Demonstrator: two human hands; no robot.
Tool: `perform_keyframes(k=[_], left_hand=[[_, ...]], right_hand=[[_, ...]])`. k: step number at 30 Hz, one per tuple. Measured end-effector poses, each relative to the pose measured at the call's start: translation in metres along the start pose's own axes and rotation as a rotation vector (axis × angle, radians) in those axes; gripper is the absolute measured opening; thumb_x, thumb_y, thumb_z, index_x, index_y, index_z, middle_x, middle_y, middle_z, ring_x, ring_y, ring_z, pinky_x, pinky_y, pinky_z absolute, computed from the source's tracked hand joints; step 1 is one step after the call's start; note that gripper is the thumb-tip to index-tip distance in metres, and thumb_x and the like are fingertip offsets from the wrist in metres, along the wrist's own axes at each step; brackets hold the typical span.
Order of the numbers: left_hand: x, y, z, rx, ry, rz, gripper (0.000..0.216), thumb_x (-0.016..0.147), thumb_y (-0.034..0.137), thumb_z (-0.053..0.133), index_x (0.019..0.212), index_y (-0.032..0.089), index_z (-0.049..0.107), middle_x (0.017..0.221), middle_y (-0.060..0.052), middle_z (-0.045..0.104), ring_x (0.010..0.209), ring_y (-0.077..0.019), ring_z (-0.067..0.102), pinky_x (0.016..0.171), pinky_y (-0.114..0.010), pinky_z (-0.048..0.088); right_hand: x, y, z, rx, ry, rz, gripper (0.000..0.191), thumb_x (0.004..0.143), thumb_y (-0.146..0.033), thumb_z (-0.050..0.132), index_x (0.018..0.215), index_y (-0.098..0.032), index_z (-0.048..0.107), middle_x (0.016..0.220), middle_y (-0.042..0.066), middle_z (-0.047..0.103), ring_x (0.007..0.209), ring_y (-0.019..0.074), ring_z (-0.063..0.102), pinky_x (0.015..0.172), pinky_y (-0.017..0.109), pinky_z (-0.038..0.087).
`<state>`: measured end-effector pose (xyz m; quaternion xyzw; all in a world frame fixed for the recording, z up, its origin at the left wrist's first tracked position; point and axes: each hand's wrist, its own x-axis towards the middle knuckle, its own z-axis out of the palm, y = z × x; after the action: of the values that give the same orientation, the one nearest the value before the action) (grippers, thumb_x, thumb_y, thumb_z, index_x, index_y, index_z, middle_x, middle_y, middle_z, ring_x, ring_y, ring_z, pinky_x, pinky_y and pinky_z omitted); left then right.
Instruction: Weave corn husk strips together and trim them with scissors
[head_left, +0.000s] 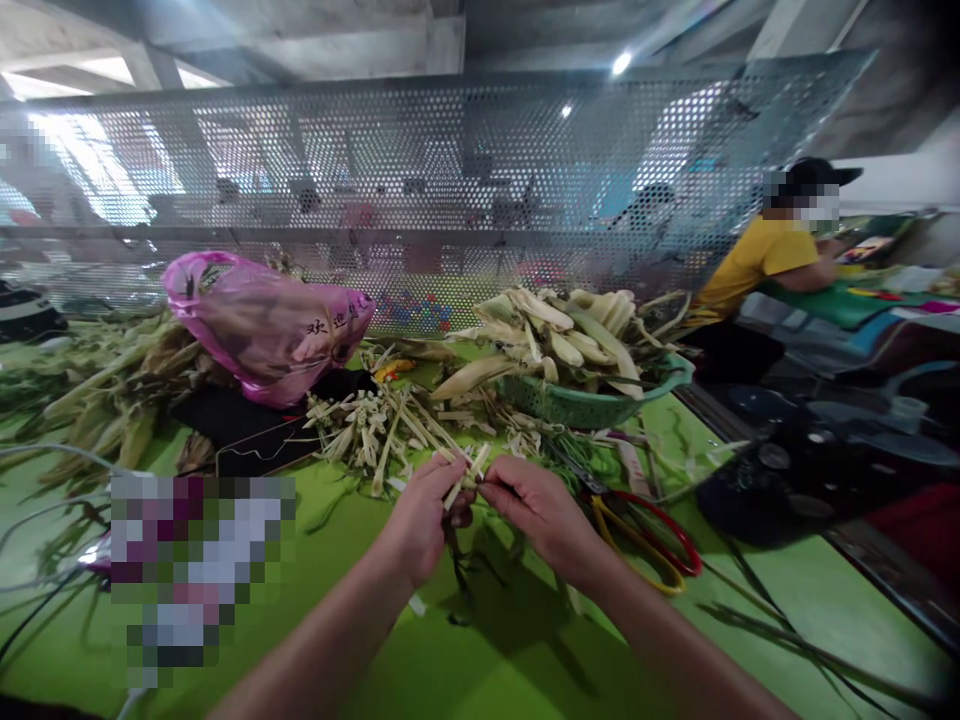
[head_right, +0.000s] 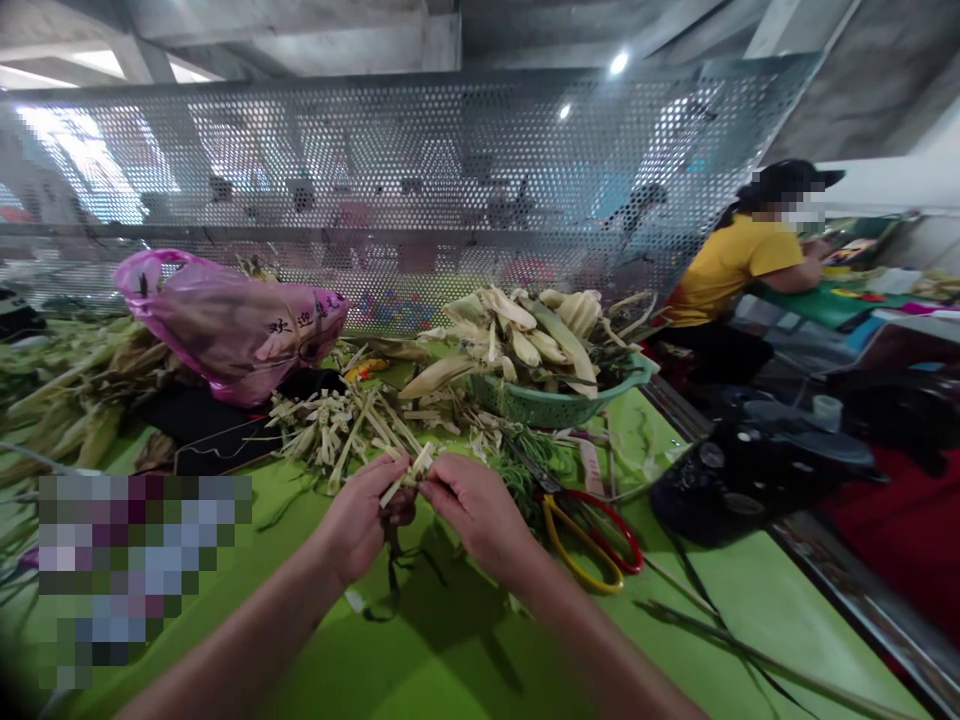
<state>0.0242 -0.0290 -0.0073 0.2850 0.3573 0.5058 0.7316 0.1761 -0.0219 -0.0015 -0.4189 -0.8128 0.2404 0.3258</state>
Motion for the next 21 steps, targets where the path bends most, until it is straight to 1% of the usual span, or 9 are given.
perform_keyframes(k=[3, 6, 9, 10, 12, 15, 18, 21], left_hand=[[-0.001, 0.004, -0.001, -0.040, 0.005, -0.018, 0.020, 0.071, 0.027, 0.067, 0.073, 0.017, 0.049, 0.064, 0.005, 0.045, 0.050, -0.0048, 0.041, 0.045, -0.017, 0.026], [0.003, 0.005, -0.003, -0.036, -0.028, -0.002, 0.015, 0.074, 0.026, 0.065, 0.076, 0.016, 0.053, 0.067, 0.003, 0.048, 0.056, -0.0067, 0.045, 0.049, -0.018, 0.033], [0.007, 0.002, -0.004, -0.046, -0.045, 0.033, 0.015, 0.077, 0.028, 0.064, 0.081, 0.015, 0.057, 0.076, 0.000, 0.053, 0.064, -0.0085, 0.050, 0.057, -0.020, 0.039], [0.008, 0.001, -0.005, -0.060, -0.046, 0.048, 0.015, 0.078, 0.028, 0.064, 0.083, 0.015, 0.058, 0.078, -0.001, 0.054, 0.067, -0.0090, 0.051, 0.059, -0.020, 0.040], [0.009, -0.003, -0.005, -0.086, -0.045, 0.078, 0.015, 0.078, 0.027, 0.065, 0.084, 0.015, 0.060, 0.081, -0.001, 0.056, 0.071, -0.0095, 0.052, 0.064, -0.020, 0.041], [0.008, -0.006, -0.004, -0.086, -0.062, 0.093, 0.011, 0.078, 0.025, 0.065, 0.082, 0.015, 0.061, 0.083, -0.001, 0.057, 0.076, -0.0100, 0.052, 0.068, -0.019, 0.041], [0.006, -0.004, -0.004, -0.067, -0.106, 0.080, 0.008, 0.077, 0.021, 0.064, 0.081, 0.015, 0.061, 0.084, -0.002, 0.058, 0.079, -0.0110, 0.053, 0.071, -0.020, 0.041], [0.005, -0.001, -0.004, -0.016, -0.152, 0.084, 0.011, 0.075, 0.017, 0.064, 0.084, 0.015, 0.061, 0.086, -0.003, 0.058, 0.079, -0.0118, 0.053, 0.073, -0.023, 0.042]], right_hand=[[-0.001, -0.001, 0.000, -0.054, 0.030, -0.027, 0.029, 0.095, -0.034, 0.042, 0.072, -0.019, 0.054, 0.071, 0.001, 0.054, 0.069, 0.0163, 0.048, 0.063, 0.027, 0.037], [-0.002, -0.001, -0.003, -0.140, 0.092, -0.019, 0.027, 0.095, -0.034, 0.043, 0.075, -0.020, 0.055, 0.073, 0.002, 0.055, 0.071, 0.0177, 0.050, 0.065, 0.029, 0.039], [-0.003, -0.003, -0.006, -0.250, 0.236, -0.082, 0.013, 0.090, -0.031, 0.052, 0.093, -0.019, 0.058, 0.093, 0.007, 0.060, 0.089, 0.0222, 0.053, 0.078, 0.035, 0.042], [-0.004, -0.005, -0.007, -0.281, 0.270, -0.125, 0.014, 0.088, -0.028, 0.055, 0.099, -0.019, 0.057, 0.099, 0.008, 0.060, 0.096, 0.0236, 0.052, 0.082, 0.037, 0.041], [-0.005, -0.008, -0.005, -0.329, 0.278, -0.201, 0.020, 0.084, -0.023, 0.059, 0.104, -0.020, 0.057, 0.105, 0.009, 0.060, 0.102, 0.0248, 0.051, 0.087, 0.039, 0.040], [-0.005, -0.012, -0.001, -0.365, 0.253, -0.246, 0.021, 0.082, -0.021, 0.061, 0.103, -0.021, 0.059, 0.103, 0.008, 0.063, 0.099, 0.0244, 0.053, 0.087, 0.039, 0.041], [-0.007, -0.010, 0.000, -0.366, 0.315, -0.267, 0.016, 0.083, -0.022, 0.062, 0.099, -0.020, 0.062, 0.097, 0.007, 0.065, 0.094, 0.0231, 0.056, 0.083, 0.038, 0.043], [-0.008, -0.008, -0.001, -0.356, 0.353, -0.300, 0.014, 0.085, -0.019, 0.059, 0.099, -0.020, 0.064, 0.093, 0.006, 0.068, 0.091, 0.0211, 0.058, 0.082, 0.036, 0.045]])
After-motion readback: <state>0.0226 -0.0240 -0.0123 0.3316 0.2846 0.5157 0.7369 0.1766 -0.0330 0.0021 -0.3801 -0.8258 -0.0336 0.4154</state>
